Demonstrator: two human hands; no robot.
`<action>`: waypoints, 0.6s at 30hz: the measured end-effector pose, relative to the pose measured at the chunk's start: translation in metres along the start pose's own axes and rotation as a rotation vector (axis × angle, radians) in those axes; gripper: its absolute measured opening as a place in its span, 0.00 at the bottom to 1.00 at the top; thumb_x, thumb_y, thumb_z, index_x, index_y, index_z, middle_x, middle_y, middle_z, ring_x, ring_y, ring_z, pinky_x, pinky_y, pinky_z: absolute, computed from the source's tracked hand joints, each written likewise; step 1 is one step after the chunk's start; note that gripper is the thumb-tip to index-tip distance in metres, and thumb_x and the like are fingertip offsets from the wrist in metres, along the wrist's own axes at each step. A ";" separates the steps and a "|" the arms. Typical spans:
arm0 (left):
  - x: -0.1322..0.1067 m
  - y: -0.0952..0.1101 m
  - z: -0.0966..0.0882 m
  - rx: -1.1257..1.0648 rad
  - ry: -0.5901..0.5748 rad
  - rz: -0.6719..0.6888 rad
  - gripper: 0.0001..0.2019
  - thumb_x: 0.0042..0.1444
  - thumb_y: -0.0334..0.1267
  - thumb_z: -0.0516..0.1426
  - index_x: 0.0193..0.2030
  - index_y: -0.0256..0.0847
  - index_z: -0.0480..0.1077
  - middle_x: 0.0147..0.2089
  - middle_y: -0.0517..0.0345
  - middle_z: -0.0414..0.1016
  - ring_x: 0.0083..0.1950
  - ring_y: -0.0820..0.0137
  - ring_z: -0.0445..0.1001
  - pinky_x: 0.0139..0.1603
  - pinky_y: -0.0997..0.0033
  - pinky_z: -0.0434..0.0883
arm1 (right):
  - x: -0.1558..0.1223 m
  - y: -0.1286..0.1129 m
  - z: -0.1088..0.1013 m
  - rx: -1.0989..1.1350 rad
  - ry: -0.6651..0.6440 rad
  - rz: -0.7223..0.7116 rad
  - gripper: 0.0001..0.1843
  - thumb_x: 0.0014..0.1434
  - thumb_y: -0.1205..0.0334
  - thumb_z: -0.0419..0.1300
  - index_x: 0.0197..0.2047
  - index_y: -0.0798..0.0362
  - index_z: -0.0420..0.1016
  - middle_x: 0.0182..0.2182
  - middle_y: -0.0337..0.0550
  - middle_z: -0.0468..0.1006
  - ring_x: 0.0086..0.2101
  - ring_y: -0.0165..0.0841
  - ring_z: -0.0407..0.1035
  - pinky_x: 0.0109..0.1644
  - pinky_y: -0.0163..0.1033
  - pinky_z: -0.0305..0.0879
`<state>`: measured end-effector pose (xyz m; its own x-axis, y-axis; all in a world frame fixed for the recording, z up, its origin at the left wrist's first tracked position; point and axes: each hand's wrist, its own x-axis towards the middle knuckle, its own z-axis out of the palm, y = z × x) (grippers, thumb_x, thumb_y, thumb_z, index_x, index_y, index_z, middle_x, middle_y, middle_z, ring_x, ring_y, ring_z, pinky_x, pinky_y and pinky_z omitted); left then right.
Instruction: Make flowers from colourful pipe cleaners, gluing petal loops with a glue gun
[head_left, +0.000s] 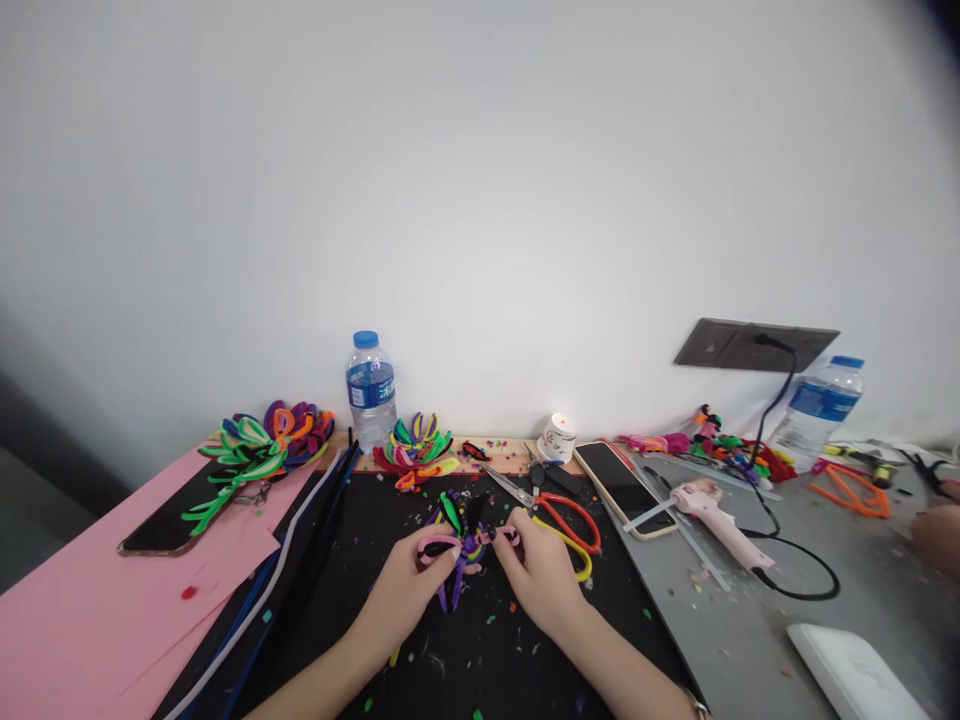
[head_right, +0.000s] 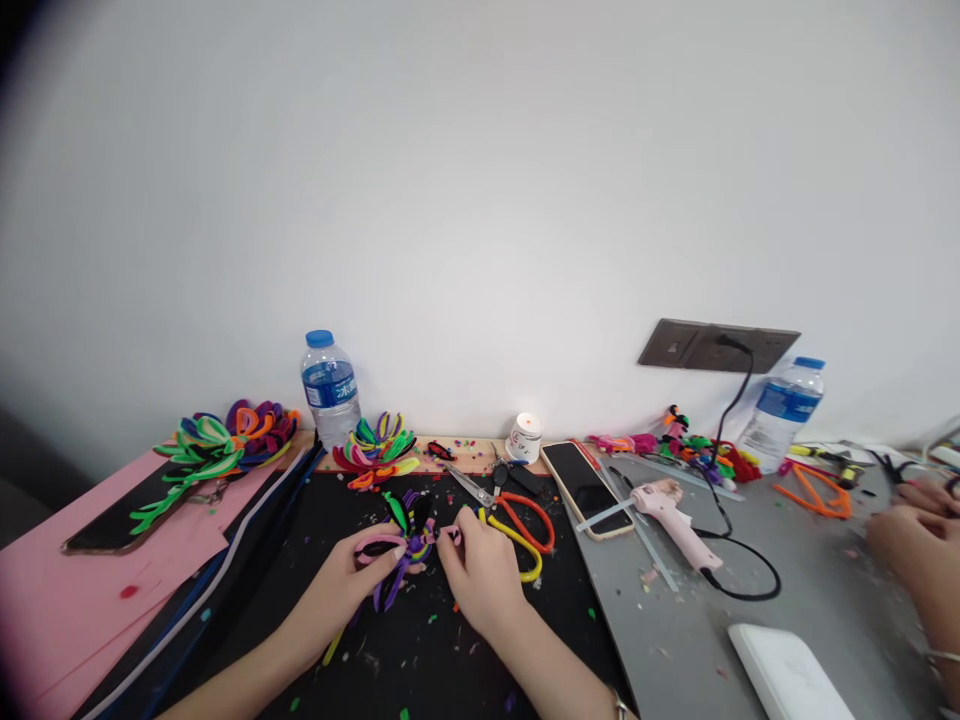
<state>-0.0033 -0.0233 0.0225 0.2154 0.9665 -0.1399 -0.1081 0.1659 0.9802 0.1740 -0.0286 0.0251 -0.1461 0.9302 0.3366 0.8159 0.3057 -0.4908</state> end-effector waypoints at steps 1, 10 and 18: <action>0.000 0.000 0.000 -0.002 0.001 -0.001 0.13 0.46 0.43 0.62 0.35 0.37 0.70 0.34 0.55 0.76 0.33 0.62 0.79 0.42 0.65 0.71 | 0.000 0.000 -0.001 0.028 -0.018 0.011 0.12 0.60 0.60 0.49 0.26 0.51 0.54 0.18 0.33 0.63 0.20 0.28 0.59 0.24 0.32 0.46; -0.002 0.004 0.002 0.073 0.009 0.064 0.08 0.47 0.40 0.61 0.29 0.38 0.70 0.27 0.62 0.71 0.32 0.67 0.75 0.36 0.73 0.70 | 0.002 0.002 0.003 0.165 -0.112 0.004 0.13 0.61 0.61 0.48 0.25 0.51 0.54 0.19 0.33 0.60 0.22 0.28 0.56 0.26 0.32 0.47; -0.001 0.004 0.003 0.008 -0.079 -0.014 0.10 0.48 0.42 0.61 0.31 0.37 0.70 0.29 0.60 0.71 0.31 0.65 0.77 0.32 0.72 0.71 | 0.001 0.000 0.003 0.161 -0.134 -0.030 0.13 0.62 0.60 0.47 0.25 0.51 0.53 0.19 0.33 0.59 0.21 0.28 0.56 0.26 0.31 0.47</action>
<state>-0.0012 -0.0239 0.0268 0.2929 0.9455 -0.1424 -0.0973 0.1777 0.9793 0.1725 -0.0272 0.0228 -0.2508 0.9356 0.2485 0.7114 0.3522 -0.6082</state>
